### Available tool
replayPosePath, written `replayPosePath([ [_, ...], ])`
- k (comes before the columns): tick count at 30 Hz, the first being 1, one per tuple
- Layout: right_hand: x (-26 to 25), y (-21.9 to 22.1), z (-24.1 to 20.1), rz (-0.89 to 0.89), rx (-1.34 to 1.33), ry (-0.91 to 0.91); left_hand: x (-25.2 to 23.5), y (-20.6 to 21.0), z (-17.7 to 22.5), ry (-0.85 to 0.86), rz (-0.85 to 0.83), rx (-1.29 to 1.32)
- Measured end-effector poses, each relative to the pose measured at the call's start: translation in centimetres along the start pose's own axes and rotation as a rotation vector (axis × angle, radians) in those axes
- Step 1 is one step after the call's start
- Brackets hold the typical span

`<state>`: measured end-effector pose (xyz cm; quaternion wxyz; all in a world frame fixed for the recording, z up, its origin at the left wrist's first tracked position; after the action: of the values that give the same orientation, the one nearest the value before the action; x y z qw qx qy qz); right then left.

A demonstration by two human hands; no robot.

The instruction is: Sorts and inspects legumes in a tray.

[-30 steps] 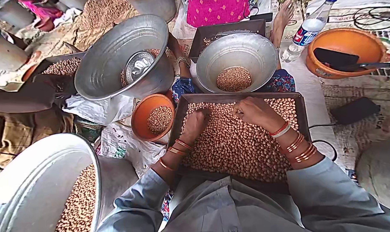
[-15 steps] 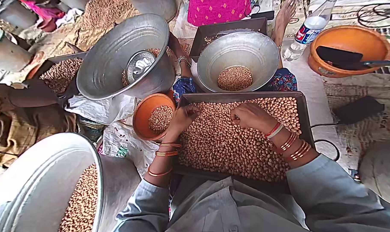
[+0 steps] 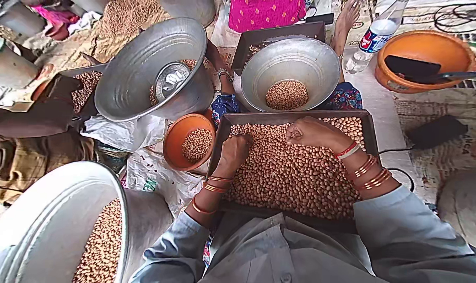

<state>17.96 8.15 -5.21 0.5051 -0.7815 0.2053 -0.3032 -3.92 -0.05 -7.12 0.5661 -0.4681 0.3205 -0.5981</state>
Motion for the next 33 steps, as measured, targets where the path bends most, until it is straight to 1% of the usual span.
replayPosePath([
  [1, 0.0, 0.3, -0.4, -0.042, 0.058, -0.006, 0.0, 0.1, -0.1, -0.004, 0.002, -0.009],
  [3, 0.1, 0.8, -1.0, -0.064, 0.142, 0.002, -0.1, -0.1, -0.2, -0.037, -0.022, 0.010],
  [4, 0.2, 0.9, -1.2, -0.061, 0.166, 0.009, -0.1, -0.5, -0.5, -0.053, -0.016, 0.038],
  [5, 0.4, 0.9, -1.4, -0.056, 0.183, 0.013, 0.0, -1.3, -1.0, -0.053, 0.028, 0.077],
  [7, 0.9, 0.7, -2.0, -0.030, 0.187, 0.016, 1.1, -4.0, -2.5, -0.046, 0.212, 0.100],
  [9, 1.0, 0.7, -2.0, -0.022, 0.200, 0.010, 2.4, -7.3, -4.3, -0.091, 0.412, 0.010],
  [10, 0.8, 0.9, -1.8, -0.035, 0.211, 0.007, 2.9, -8.5, -5.2, -0.101, 0.484, -0.038],
  [11, 0.7, 0.9, -1.7, -0.047, 0.214, 0.005, 3.2, -9.3, -5.9, -0.097, 0.526, -0.057],
  [12, 0.6, 0.9, -1.6, -0.057, 0.214, 0.004, 3.5, -9.8, -6.2, -0.079, 0.528, -0.053],
  [14, 0.5, 1.0, -1.8, -0.060, 0.205, 0.001, 3.7, -9.3, -5.2, 0.007, 0.459, 0.013],
  [15, 0.6, 1.0, -2.0, -0.057, 0.196, 0.003, 3.7, -8.5, -4.5, 0.055, 0.384, 0.071],
  [16, 0.5, 1.1, -2.0, -0.061, 0.194, 0.003, 3.3, -7.4, -4.0, 0.067, 0.280, 0.123],
  [17, 0.3, 1.3, -1.8, -0.081, 0.200, 0.005, 2.6, -6.2, -3.8, 0.042, 0.174, 0.157],
  [18, 0.1, 1.4, -1.7, -0.103, 0.203, 0.010, 2.0, -5.0, -3.7, 0.019, 0.100, 0.150],
  [19, 0.0, 1.4, -1.6, -0.125, 0.212, 0.017, 1.6, -4.1, -3.6, 0.004, 0.065, 0.113],
  [22, 0.2, 1.6, -1.4, -0.161, 0.216, 0.036, 1.3, -2.2, -3.1, 0.025, 0.070, -0.012],
  [25, 0.3, 1.6, -1.6, -0.175, 0.244, 0.046, 1.3, -1.3, -2.9, 0.023, 0.021, -0.080],
  [27, 0.6, 1.2, -2.2, -0.159, 0.249, 0.047, 1.4, -1.2, -3.0, 0.031, 0.002, -0.081],
  [28, 0.7, 1.1, -2.4, -0.155, 0.255, 0.050, 1.4, -1.4, -3.1, 0.031, -0.008, -0.030],
  [30, 0.6, 1.3, -2.4, -0.172, 0.275, 0.068, 1.5, -1.9, -3.4, 0.028, -0.031, 0.182],
  [32, 0.6, 1.5, -2.5, -0.204, 0.302, 0.090, 1.7, -2.0, -3.3, 0.083, -0.099, 0.495],
  [33, 0.7, 1.4, -2.7, -0.185, 0.306, 0.092, 2.0, -1.9, -3.0, 0.110, -0.161, 0.666],
])
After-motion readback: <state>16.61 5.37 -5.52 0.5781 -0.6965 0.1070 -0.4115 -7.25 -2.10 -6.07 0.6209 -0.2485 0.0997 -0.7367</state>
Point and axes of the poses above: each hand's wrist, its own x-axis away from the middle knuckle, its own y-axis out of the palm, z = x × y, the point moved 4 cm from there along -x, towards the middle knuckle, and after that the axes turned 13 degrees about x, right-handed, at the moved point
